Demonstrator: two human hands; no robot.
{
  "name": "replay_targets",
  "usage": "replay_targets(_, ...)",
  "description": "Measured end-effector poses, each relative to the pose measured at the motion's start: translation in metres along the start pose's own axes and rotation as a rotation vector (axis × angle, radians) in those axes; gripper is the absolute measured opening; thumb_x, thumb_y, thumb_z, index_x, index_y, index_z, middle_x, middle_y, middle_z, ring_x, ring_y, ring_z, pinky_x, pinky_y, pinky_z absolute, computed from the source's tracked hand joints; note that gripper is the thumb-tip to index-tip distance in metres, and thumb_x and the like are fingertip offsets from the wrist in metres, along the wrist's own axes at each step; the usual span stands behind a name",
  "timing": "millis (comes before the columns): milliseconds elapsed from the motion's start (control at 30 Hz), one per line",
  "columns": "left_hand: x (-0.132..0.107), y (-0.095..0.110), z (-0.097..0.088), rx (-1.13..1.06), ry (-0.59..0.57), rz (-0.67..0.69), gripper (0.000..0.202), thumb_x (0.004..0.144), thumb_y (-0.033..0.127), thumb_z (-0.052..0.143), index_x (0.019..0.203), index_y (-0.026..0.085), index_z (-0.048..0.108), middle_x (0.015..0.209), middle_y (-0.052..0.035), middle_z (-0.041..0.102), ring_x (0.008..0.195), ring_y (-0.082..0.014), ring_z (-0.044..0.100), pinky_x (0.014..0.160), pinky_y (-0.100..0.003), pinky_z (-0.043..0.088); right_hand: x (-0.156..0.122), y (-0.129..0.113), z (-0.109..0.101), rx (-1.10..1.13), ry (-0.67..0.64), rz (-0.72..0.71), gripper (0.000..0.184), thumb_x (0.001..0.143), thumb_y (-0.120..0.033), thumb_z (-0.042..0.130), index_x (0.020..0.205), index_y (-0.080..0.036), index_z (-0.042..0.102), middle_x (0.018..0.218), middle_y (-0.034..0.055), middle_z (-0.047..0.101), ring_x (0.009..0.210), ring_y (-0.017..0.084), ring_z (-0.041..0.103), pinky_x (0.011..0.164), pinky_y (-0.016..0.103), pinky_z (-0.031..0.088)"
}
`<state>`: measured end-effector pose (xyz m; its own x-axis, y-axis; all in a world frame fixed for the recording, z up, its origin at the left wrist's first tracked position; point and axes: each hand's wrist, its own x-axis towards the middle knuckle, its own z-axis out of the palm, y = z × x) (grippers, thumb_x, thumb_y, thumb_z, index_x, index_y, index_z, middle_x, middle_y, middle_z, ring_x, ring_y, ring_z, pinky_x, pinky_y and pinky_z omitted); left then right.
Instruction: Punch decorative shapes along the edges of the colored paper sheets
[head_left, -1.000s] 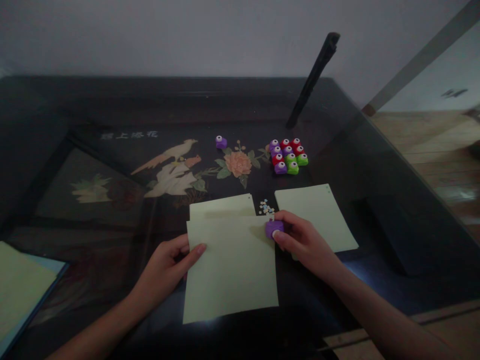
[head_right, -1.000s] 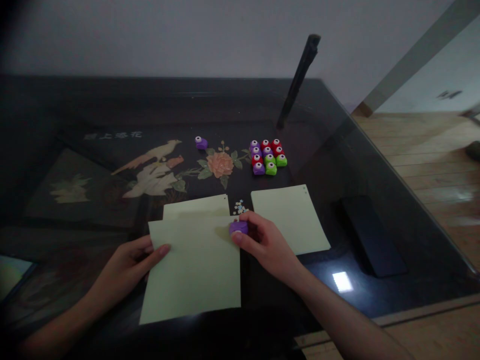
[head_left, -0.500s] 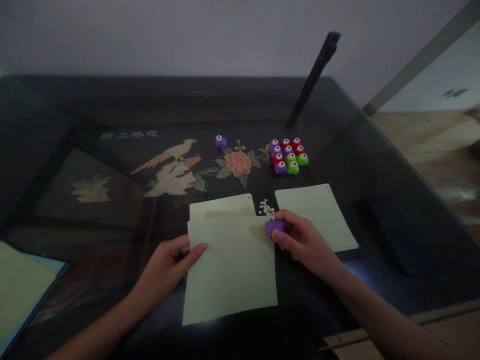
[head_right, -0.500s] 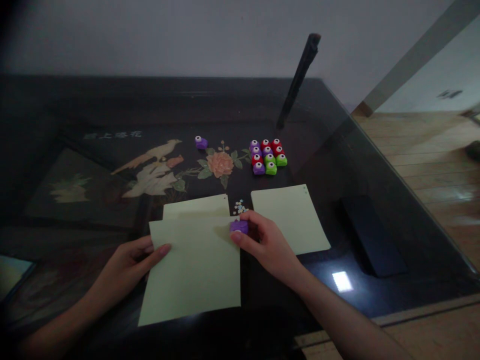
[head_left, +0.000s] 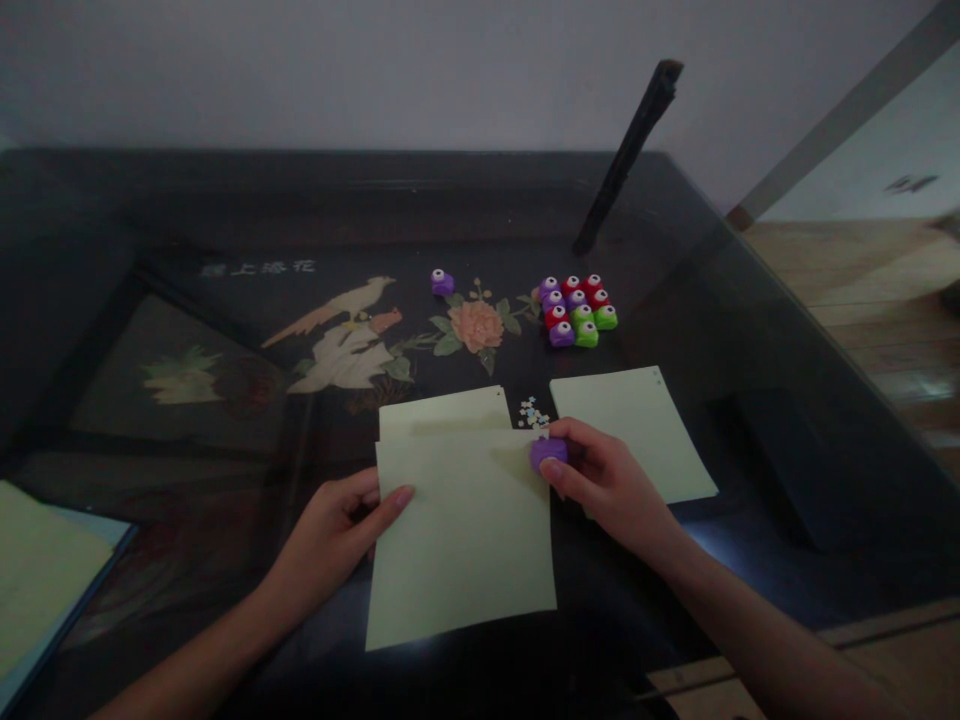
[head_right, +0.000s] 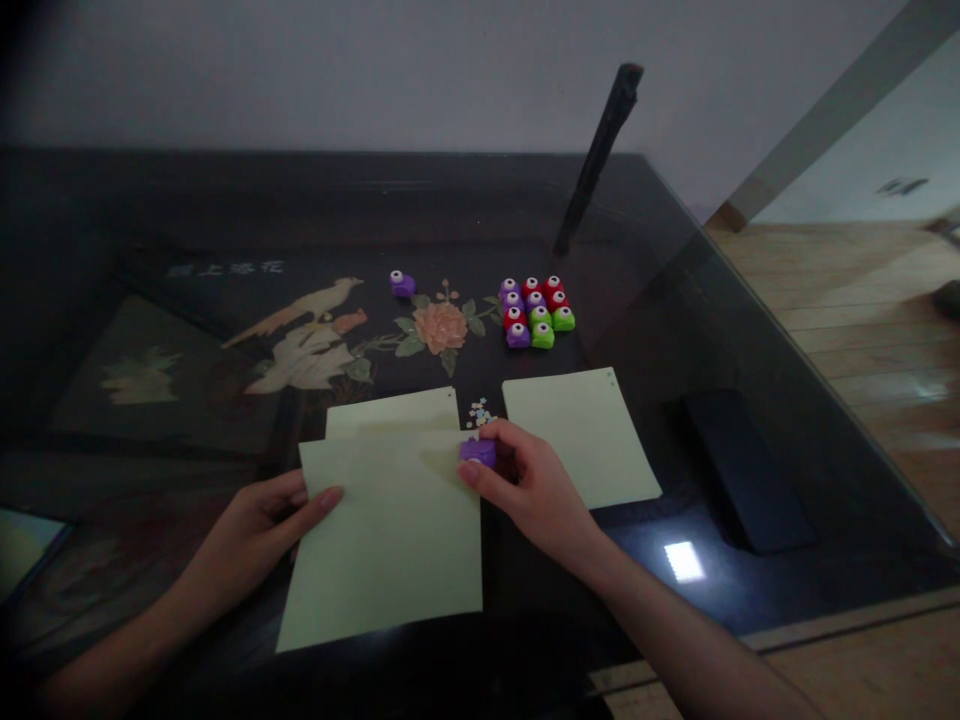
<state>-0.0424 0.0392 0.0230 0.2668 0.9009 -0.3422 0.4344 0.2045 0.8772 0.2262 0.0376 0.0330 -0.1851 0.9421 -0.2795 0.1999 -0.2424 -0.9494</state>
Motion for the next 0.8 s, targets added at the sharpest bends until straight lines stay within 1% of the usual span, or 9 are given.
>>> replay_targets(167, -0.0003, -0.0019, 0.0001, 0.017, 0.0, 0.006, 0.027, 0.081, 0.041, 0.057, 0.069, 0.018, 0.066, 0.056, 0.0002, 0.062, 0.052, -0.0148, 0.056, 0.046, -0.022, 0.043, 0.0, -0.0008, 0.0005, -0.011, 0.011, 0.003, 0.026, 0.078, -0.04, 0.064, 0.089, -0.018, 0.055, 0.067, -0.0024, 0.049, 0.055, 0.01, 0.044, 0.049, 0.024, 0.035)
replay_targets(300, 0.0002, -0.0039, -0.0006, 0.043, -0.012, 0.007, 0.027, 0.082, 0.04, 0.056, 0.072, 0.018, 0.066, 0.059, -0.0005, 0.064, 0.054, -0.0152, 0.057, 0.047, -0.022, 0.044, 0.0016, -0.0003, 0.0015, -0.003, 0.027, -0.017, 0.024, 0.078, -0.038, 0.063, 0.088, -0.018, 0.054, 0.066, -0.003, 0.049, 0.054, 0.01, 0.044, 0.049, 0.023, 0.035)
replay_targets(500, -0.0003, -0.004, -0.001, 0.06, -0.039, -0.015, 0.028, 0.083, 0.041, 0.054, 0.075, 0.017, 0.066, 0.063, -0.0019, 0.067, 0.059, -0.0173, 0.06, 0.052, -0.025, 0.048, 0.0034, 0.0009, 0.0016, -0.005, 0.013, -0.031, 0.02, 0.08, -0.037, 0.062, 0.083, -0.019, 0.053, 0.064, -0.0037, 0.048, 0.053, 0.009, 0.044, 0.048, 0.022, 0.034)
replay_targets(633, 0.0001, -0.0032, -0.0007, 0.054, -0.039, 0.002, 0.029, 0.084, 0.042, 0.054, 0.073, 0.017, 0.065, 0.063, -0.0017, 0.066, 0.058, -0.0168, 0.06, 0.05, -0.024, 0.047, 0.0047, -0.0001, 0.0022, 0.015, 0.016, -0.018, 0.02, 0.08, -0.036, 0.063, 0.081, -0.019, 0.053, 0.064, -0.0036, 0.047, 0.054, 0.009, 0.044, 0.048, 0.022, 0.033)
replay_targets(800, 0.0001, -0.0033, -0.0005, 0.052, -0.043, 0.028, 0.029, 0.084, 0.041, 0.054, 0.069, 0.018, 0.063, 0.058, -0.0002, 0.064, 0.053, -0.0149, 0.057, 0.047, -0.023, 0.046, 0.0057, 0.0012, 0.0043, 0.065, 0.042, -0.023, 0.019, 0.078, -0.034, 0.064, 0.08, -0.019, 0.052, 0.062, -0.0047, 0.045, 0.052, 0.009, 0.04, 0.046, 0.022, 0.03)
